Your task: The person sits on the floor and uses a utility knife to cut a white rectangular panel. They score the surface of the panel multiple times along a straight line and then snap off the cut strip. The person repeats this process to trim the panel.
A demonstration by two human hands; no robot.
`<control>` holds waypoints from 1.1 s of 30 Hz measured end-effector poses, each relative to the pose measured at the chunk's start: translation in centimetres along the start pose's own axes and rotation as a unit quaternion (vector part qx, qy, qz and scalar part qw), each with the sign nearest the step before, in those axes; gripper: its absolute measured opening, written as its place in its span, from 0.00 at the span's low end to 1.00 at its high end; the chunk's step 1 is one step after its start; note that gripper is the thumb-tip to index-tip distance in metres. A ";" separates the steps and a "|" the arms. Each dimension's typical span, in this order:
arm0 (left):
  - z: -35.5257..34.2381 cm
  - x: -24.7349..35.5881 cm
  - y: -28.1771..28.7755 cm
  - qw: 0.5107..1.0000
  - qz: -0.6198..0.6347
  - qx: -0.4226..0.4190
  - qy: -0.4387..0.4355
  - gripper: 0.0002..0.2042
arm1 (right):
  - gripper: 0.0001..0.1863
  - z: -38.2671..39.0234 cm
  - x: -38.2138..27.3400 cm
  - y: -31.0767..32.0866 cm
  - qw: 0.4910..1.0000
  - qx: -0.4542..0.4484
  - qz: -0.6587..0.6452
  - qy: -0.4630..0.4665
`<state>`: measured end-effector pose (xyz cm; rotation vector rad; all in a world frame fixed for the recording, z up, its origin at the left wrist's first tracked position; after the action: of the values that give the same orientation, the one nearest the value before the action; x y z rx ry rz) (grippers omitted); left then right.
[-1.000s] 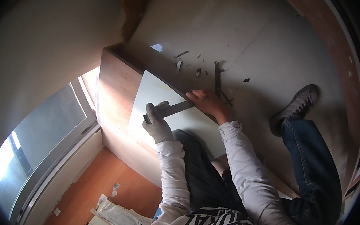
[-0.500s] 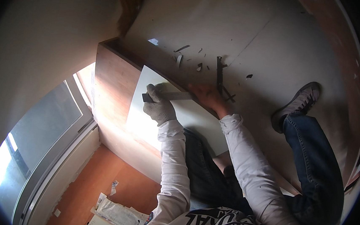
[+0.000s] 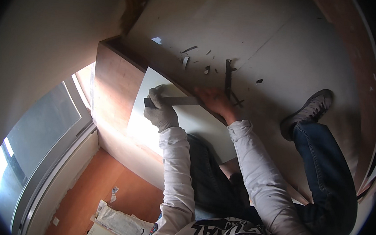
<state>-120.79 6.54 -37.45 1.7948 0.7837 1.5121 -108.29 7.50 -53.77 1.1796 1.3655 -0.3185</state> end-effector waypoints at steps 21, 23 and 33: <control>-3.6 0.1 0.9 0.999 0.034 -0.011 -0.030 0.23 | 0.24 -5.5 -3.5 1.8 0.905 -0.188 -0.130 -0.358; -4.1 -0.1 0.5 0.997 0.015 -0.021 -0.070 0.22 | 0.22 -5.2 -3.5 1.1 0.907 -0.183 -0.134 -0.354; -4.4 -0.5 -2.8 0.993 -0.009 0.006 -0.119 0.20 | 0.15 -2.2 0.5 -3.2 0.972 -0.142 -0.062 -0.175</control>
<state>-125.29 8.29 -39.44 1.9279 0.6902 1.2530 -111.92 8.03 -55.15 0.7607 1.1319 -0.3847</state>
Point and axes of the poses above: each hand's wrist, its own z-axis away from the middle knuckle, its own y-axis out of the back of the hand, x = y × z, the point moved 1 cm from there along -z, towards the middle knuckle, and after that the axes turned 13 degrees about x, right-handed, at the moved point
